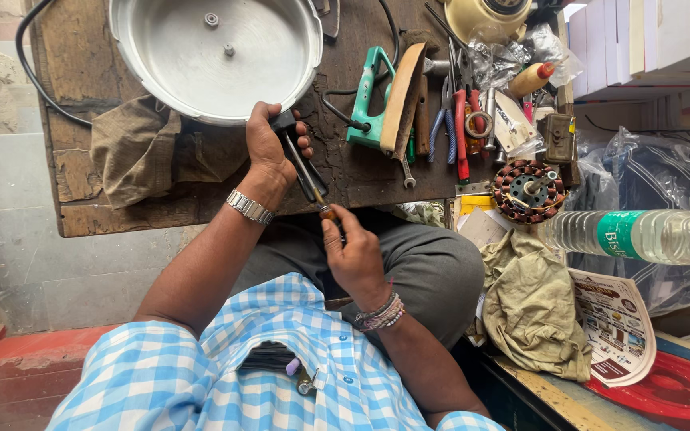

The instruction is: The person disassembles a teal electric iron, removes the internal heating element, and uses a hammer and screwdriver to tap and adjust components inside the iron's base. They then briefly handle a pressure cooker lid and a screwdriver before returning to the iron.

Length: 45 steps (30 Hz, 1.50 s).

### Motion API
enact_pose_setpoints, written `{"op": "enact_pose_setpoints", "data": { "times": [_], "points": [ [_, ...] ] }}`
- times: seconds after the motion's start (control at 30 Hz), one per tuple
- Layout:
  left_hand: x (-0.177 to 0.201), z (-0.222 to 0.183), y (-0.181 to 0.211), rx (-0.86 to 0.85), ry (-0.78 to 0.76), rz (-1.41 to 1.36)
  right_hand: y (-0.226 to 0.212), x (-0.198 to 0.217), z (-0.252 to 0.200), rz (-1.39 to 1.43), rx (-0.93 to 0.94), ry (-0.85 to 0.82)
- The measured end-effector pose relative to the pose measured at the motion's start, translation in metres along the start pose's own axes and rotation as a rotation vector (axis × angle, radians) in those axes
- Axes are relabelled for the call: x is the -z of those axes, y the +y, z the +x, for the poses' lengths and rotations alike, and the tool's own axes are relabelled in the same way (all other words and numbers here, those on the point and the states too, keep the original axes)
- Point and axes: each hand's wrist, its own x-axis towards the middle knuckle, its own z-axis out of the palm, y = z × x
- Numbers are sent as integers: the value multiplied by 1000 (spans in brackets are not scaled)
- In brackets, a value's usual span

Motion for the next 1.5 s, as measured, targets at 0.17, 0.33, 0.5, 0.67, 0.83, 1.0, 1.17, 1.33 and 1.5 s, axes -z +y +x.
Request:
{"op": "enact_pose_setpoints", "data": {
  "times": [0.17, 0.33, 0.5, 0.67, 0.83, 1.0, 1.17, 1.33, 1.5],
  "points": [
    [-2, 3, -4, -21, 20, 14, 4, -4, 2, 82, -139, -108],
    [-4, 5, -2, -17, 22, 15, 19, -9, 0, 271, -255, -138],
    [0, 3, -1, -16, 4, 10, 35, -17, -3, 719, -528, -204],
    [1, 6, -1, -9, -4, 6, 40, -12, 1, 1037, -642, -274],
    [4, 7, 0, -14, -17, -15, 35, 2, 5, 1410, -791, -411],
    [0, 3, 15, 2, -90, -16, 29, 16, 27, 1209, -688, -502],
    [38, -24, 7, -197, -78, 198, 36, 30, 10, 619, -538, -455],
    [74, -23, 57, -244, 0, 52, 55, 35, 9, 773, -497, -119],
    [112, -8, 110, -298, -56, 92, 56, 30, 24, 917, -478, 64]
  ]
}}
